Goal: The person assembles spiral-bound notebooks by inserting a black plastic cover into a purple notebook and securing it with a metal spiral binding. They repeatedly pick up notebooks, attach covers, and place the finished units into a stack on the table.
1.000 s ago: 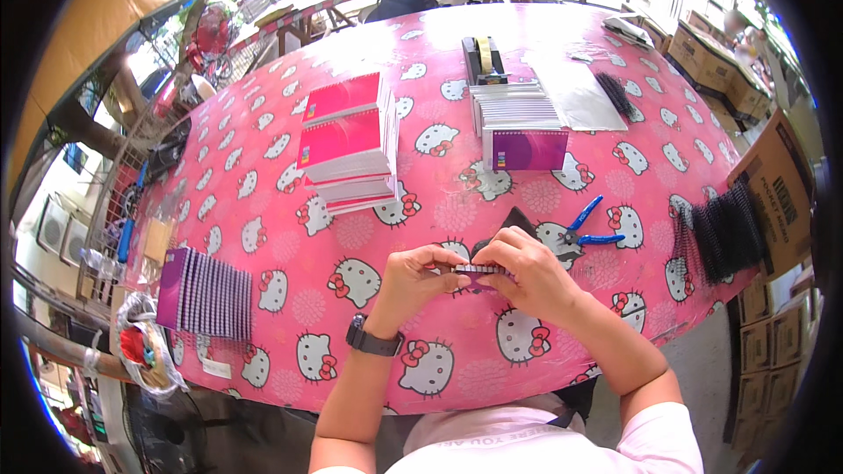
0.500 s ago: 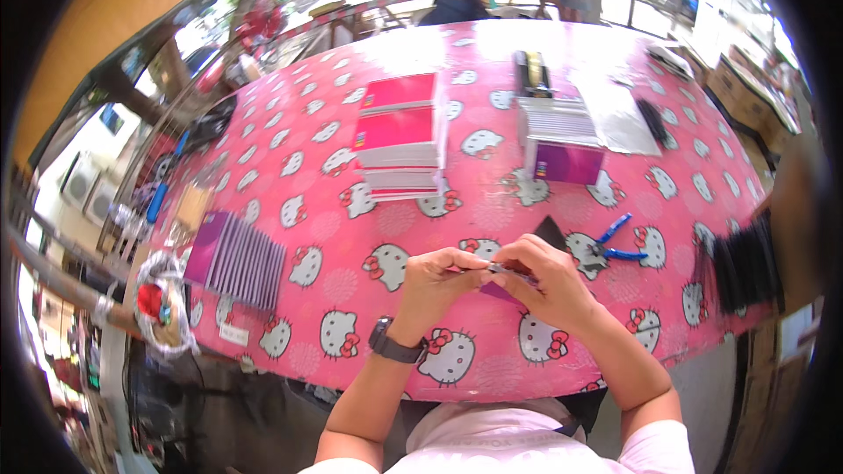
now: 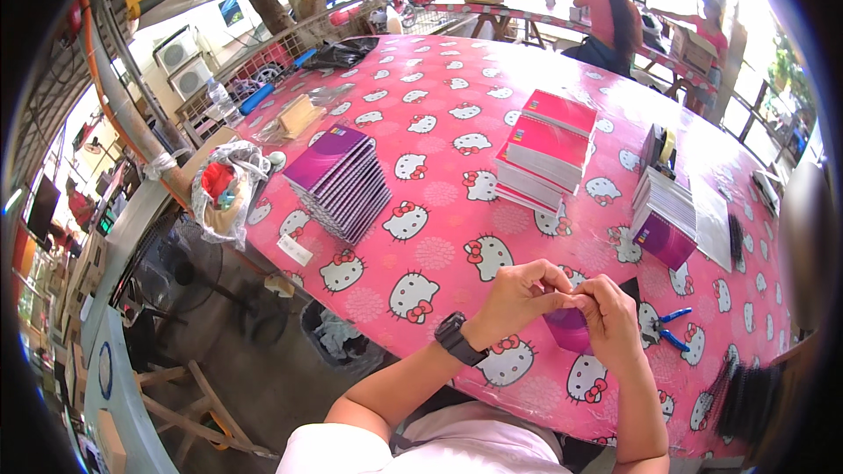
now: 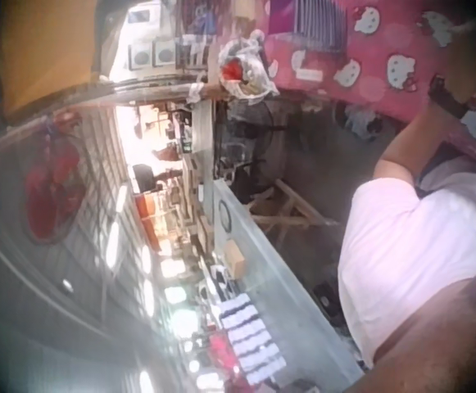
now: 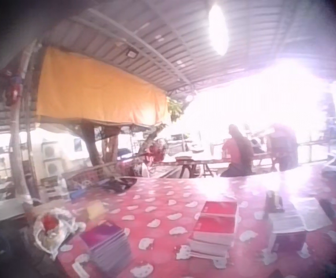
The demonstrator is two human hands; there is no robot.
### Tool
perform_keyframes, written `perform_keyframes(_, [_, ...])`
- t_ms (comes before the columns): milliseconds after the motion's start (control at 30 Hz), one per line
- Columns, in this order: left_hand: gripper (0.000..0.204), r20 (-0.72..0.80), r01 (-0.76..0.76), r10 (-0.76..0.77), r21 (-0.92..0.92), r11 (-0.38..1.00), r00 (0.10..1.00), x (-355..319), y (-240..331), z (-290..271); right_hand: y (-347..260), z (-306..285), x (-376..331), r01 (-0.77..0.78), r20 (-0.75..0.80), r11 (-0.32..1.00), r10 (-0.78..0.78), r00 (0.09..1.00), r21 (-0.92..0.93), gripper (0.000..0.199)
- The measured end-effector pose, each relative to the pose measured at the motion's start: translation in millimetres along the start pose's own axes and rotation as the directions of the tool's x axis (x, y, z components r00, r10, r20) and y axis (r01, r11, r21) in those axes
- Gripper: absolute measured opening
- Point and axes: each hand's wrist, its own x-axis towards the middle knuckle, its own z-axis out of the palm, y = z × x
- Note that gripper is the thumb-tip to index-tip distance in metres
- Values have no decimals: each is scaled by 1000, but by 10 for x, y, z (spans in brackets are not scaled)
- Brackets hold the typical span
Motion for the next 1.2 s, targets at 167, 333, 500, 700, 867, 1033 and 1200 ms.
perform_keyframes(167, [18, 36, -189, 188, 342, 920, 982, 11, 2, -119, 33, 34, 45, -94, 161, 995, 97, 982, -30, 23])
perform_keyframes(333, [12, -339, -126, 199, 226, 966, 919, 221, 348, -749, 40, -59, 119, -67, -43, 995, 64, 997, -79, 61])
perform_keyframes(500, [31, -701, 45, 584, 655, 754, 410, 374, 898, -2405, 492, -419, -45, -148, 78, 907, 193, 978, -395, 68])
perform_keyframes(700, [32, -738, 566, 483, 673, 477, 471, 95, 681, -3213, 1073, -176, -424, -123, 195, 825, 271, 943, -552, 65])
perform_keyframes(867, [45, -264, 379, 752, 925, 21, 604, 111, 735, -3057, 1171, -311, -449, -176, 48, 788, 252, 967, -590, 55])
perform_keyframes(1033, [37, -133, 141, 324, 990, 1, 937, 247, 798, -2559, 1364, -800, -257, -177, -112, 794, 138, 984, -581, 44])
perform_keyframes(1200, [30, -119, 189, 418, 973, -129, 900, 257, 705, -2516, 2049, -878, 214, -311, -425, 623, -39, 904, -717, 34])
